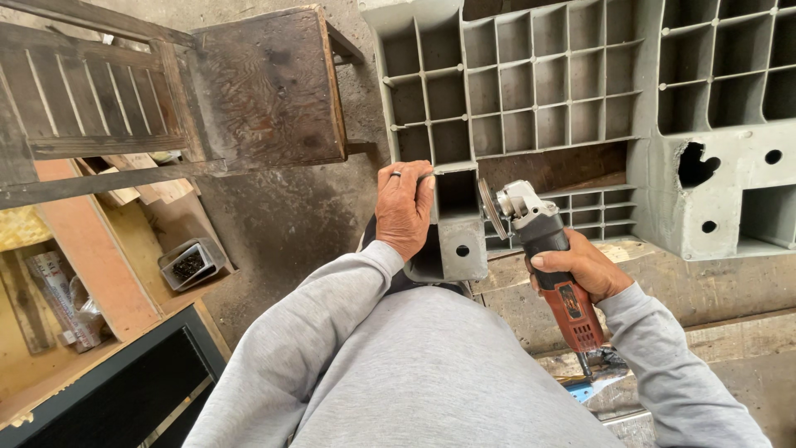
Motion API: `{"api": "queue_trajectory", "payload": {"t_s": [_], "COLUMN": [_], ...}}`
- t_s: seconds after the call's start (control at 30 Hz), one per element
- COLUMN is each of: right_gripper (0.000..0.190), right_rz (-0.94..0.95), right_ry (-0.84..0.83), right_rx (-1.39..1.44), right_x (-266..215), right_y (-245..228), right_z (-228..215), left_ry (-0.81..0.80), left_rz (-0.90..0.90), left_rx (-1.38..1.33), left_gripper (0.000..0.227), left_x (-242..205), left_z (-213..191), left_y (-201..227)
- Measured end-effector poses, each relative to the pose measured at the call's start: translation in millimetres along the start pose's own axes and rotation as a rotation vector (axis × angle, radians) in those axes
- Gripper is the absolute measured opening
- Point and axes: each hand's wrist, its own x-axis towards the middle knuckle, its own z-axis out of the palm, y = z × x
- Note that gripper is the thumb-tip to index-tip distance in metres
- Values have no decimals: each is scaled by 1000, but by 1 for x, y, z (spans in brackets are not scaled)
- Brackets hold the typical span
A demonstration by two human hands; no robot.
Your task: The person uses an angle grinder to smooth and shape the edges of a large gray concrete block with a grid pattern. They hold the block steady with one hand while operating the tool with the other, moving along different sections of the block's surface.
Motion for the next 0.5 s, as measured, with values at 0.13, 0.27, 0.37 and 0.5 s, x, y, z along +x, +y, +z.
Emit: {"api": "queue_trajectory", "payload": {"t_s": [0.13,0.27,0.37,0.5], "right_gripper": [60,61,62,61], "right_rz": [48,67,70,19], "right_ry": [-18,-25,-35,-32], "right_rx": [1,19,40,46], "right_x": [-8,-20,-30,-42], "right_y": [5,13,26,45], "right_z": [0,3,8,18], "left_ry": [12,22,25,32], "left_rz": [14,23,33,38], "left_rx": [4,-1,-2,7], "left_gripper": [16,16,16,14], "left_x": [-1,-1,-1,-2], "left_z": [1,2,2,4], "left_y": [-3,-3,-5,-8]}}
